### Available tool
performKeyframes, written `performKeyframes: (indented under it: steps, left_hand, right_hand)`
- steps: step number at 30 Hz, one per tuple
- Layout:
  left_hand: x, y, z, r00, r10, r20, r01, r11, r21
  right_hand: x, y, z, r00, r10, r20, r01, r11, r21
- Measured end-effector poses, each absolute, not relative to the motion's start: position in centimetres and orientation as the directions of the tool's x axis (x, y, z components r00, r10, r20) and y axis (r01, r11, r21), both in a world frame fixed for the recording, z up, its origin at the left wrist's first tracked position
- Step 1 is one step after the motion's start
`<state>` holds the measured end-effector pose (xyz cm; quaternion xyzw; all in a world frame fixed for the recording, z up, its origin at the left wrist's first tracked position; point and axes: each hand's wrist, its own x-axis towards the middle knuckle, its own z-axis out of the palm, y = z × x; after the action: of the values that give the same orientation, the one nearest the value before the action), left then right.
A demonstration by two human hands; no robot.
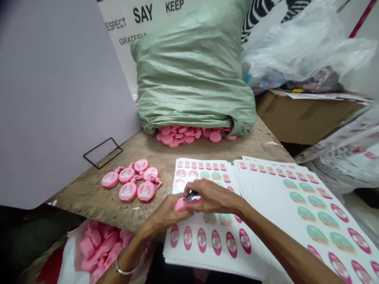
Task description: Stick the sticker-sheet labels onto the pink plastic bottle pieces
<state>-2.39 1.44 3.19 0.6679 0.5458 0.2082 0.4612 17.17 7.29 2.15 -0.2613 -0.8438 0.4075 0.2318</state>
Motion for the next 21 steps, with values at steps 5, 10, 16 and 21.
performKeyframes:
  steps: [5,10,16,21]
  left_hand:
    - [-3.0,1.7,1.4,-0.153,0.932,-0.328,0.003,0.332,0.943]
    - [-3.5,3.1,0.5,-0.279,0.907,-0.315,-0.216,0.26,0.941]
    - [-3.4,3.6,-0.2,-0.211,0.923,-0.323,-0.251,0.268,0.93]
    - [-3.7,3.7,-0.3,-0.175,0.935,-0.309,-0.214,0.27,0.939]
  right_hand:
    - [15.0,8.1,-3.0,-0.277,0.947,0.162,0.308,0.247,-0.919]
    - [11.4,8.1,-6.0,-0.115,0.965,0.235,0.619,0.255,-0.743]
    - [10.8,7.6,-6.9,-0.152,0.93,0.334,0.753,0.328,-0.57]
    - [11.2,7.7,-7.1,-0.195,0.923,0.333,0.711,0.367,-0.6]
